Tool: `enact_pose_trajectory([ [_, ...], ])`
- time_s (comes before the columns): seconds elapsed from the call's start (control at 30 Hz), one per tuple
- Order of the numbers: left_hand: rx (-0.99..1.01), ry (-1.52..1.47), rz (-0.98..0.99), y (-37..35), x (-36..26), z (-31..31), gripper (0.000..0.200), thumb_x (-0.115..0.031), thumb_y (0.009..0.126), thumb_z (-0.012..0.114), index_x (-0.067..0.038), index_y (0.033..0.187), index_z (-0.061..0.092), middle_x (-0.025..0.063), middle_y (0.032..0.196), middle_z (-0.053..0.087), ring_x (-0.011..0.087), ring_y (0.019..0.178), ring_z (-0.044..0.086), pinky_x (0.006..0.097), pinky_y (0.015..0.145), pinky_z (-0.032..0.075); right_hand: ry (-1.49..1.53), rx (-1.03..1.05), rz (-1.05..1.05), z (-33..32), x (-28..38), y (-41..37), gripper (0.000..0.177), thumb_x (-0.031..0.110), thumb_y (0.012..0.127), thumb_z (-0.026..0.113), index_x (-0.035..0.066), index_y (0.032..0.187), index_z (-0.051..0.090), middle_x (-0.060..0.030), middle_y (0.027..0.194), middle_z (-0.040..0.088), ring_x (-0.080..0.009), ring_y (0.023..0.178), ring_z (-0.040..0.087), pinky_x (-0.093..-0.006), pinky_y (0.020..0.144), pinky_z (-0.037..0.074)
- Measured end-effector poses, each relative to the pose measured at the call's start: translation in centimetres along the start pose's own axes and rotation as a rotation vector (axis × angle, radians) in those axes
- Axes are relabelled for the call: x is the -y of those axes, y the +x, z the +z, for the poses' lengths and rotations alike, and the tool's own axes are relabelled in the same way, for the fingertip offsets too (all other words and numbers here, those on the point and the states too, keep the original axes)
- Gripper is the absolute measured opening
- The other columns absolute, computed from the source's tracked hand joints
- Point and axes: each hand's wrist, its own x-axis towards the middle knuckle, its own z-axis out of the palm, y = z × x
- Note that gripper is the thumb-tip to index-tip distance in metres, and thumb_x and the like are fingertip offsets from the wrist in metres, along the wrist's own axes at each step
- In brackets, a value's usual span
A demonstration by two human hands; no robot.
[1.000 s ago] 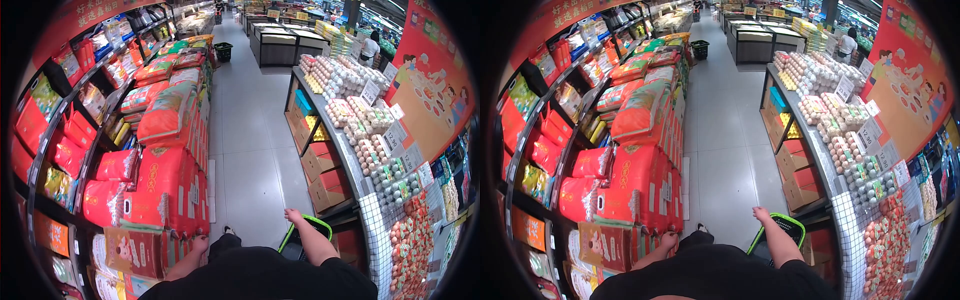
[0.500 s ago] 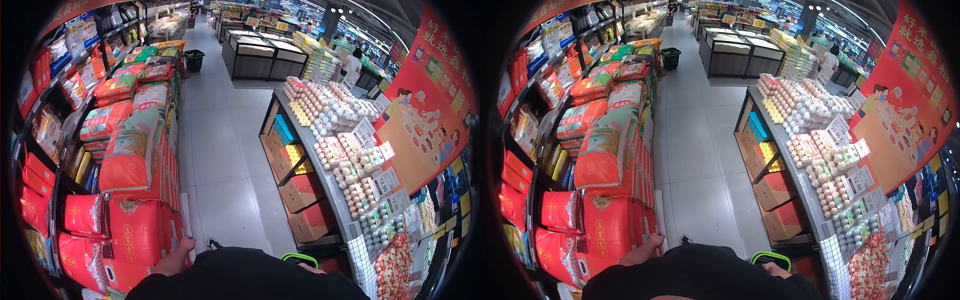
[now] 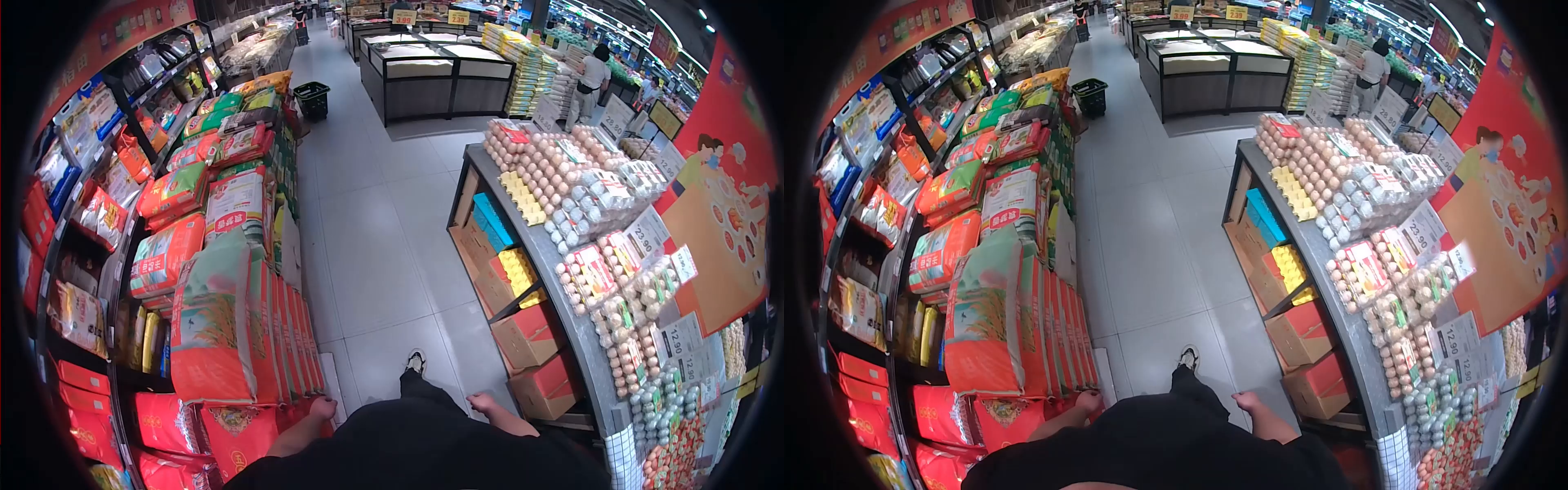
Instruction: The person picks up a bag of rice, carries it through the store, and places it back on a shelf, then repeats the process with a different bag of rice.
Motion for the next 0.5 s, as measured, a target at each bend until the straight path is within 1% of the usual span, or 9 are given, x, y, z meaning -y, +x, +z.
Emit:
enact_pose_trajectory([
  [0.07, 0.033, 0.082, -0.075, 0.6, -2.3, -2.1, 0.047, -0.038, 0.085, 0.061, -0.005, 0.116, 0.070, 0.0206, 0.120, 0.067, 0.0342, 0.115, 0.063, 0.0392, 0.102, 0.047, 0.020, 0.092, 0.109, -3.3, 4.5, 2.8, 0.046, 0.044, 0.090, 0.063, 0.000, 0.103, 0.071, -0.0133, 0.095, 0.071, -0.0239, 0.079, 0.068, -0.0382, 0.071, 0.054],
  [0.1, 0.054, 0.116, -0.121, 0.1, -2.8, -2.5, 0.047, -0.039, 0.085, 0.061, -0.006, 0.116, 0.070, 0.0203, 0.120, 0.067, 0.0342, 0.114, 0.063, 0.0394, 0.102, 0.047, -0.076, 0.125, 0.145, -5.1, 6.8, 5.1, 0.047, 0.045, 0.090, 0.063, -0.001, 0.100, 0.071, -0.0134, 0.093, 0.071, -0.0238, 0.077, 0.068, -0.0382, 0.069, 0.054],
  [0.17, 0.018, 0.035, -0.236, -2.4, -8.1, -6.0, 0.045, -0.039, 0.088, 0.059, -0.008, 0.119, 0.070, 0.0193, 0.120, 0.068, 0.0344, 0.112, 0.065, 0.0398, 0.100, 0.049, -0.276, 0.187, 0.229, -8.9, 8.8, 9.2, 0.049, 0.046, 0.089, 0.063, -0.001, 0.094, 0.071, -0.0136, 0.087, 0.071, -0.0236, 0.072, 0.066, -0.0383, 0.066, 0.053],
  [0.23, -0.018, -0.103, -0.262, -1.2, -12.8, -8.8, 0.043, -0.038, 0.089, 0.058, -0.009, 0.119, 0.070, 0.0193, 0.119, 0.068, 0.0344, 0.111, 0.065, 0.0400, 0.099, 0.049, -0.400, 0.134, 0.058, -13.5, 13.1, 14.1, 0.049, 0.046, 0.089, 0.063, -0.002, 0.089, 0.070, -0.0132, 0.081, 0.070, -0.0236, 0.069, 0.065, -0.0382, 0.064, 0.053],
  [0.27, -0.052, -0.007, -0.219, 2.6, -11.1, -7.9, 0.043, -0.034, 0.089, 0.058, -0.006, 0.119, 0.069, 0.0201, 0.119, 0.068, 0.0347, 0.112, 0.065, 0.0398, 0.099, 0.049, -0.464, 0.109, -0.021, -15.6, 15.1, 15.9, 0.049, 0.047, 0.089, 0.063, -0.002, 0.087, 0.070, -0.0130, 0.078, 0.069, -0.0236, 0.067, 0.065, -0.0381, 0.063, 0.052],
  [0.33, -0.131, -0.086, -0.220, 6.4, -12.8, -8.5, 0.044, -0.034, 0.089, 0.059, -0.004, 0.119, 0.069, 0.0208, 0.120, 0.068, 0.0351, 0.113, 0.064, 0.0400, 0.100, 0.049, -0.336, -0.034, -0.103, -19.3, 19.3, 20.6, 0.047, 0.045, 0.089, 0.062, -0.001, 0.083, 0.070, -0.0125, 0.075, 0.069, -0.0240, 0.065, 0.065, -0.0375, 0.063, 0.052],
  [0.37, -0.170, -0.127, -0.219, 8.2, -13.9, -8.5, 0.044, -0.033, 0.089, 0.059, -0.003, 0.119, 0.068, 0.0212, 0.120, 0.067, 0.0353, 0.113, 0.064, 0.0400, 0.100, 0.049, -0.242, -0.060, -0.073, -21.2, 22.8, 21.9, 0.045, 0.043, 0.089, 0.062, -0.001, 0.081, 0.070, -0.0130, 0.075, 0.069, -0.0239, 0.066, 0.065, -0.0382, 0.063, 0.053],
  [0.4, -0.182, -0.176, -0.224, 10.0, -15.0, -8.5, 0.045, -0.034, 0.088, 0.059, -0.002, 0.119, 0.068, 0.0214, 0.120, 0.067, 0.0355, 0.114, 0.064, 0.0402, 0.100, 0.049, -0.117, -0.004, -0.031, -23.7, 27.6, 21.4, 0.038, 0.037, 0.090, 0.062, 0.000, 0.089, 0.070, -0.0101, 0.074, 0.067, -0.0216, 0.064, 0.064, -0.0371, 0.060, 0.052],
  [0.5, -0.206, -0.248, -0.233, 15.8, -19.1, -9.5, 0.047, -0.034, 0.088, 0.058, 0.000, 0.118, 0.068, 0.0220, 0.120, 0.067, 0.0358, 0.116, 0.063, 0.0407, 0.101, 0.048, 0.402, 0.039, 0.025, -26.0, 35.8, 26.1, 0.030, 0.030, 0.092, 0.062, 0.002, 0.102, 0.068, -0.0061, 0.075, 0.063, -0.0188, 0.061, 0.061, -0.0337, 0.056, 0.050],
])
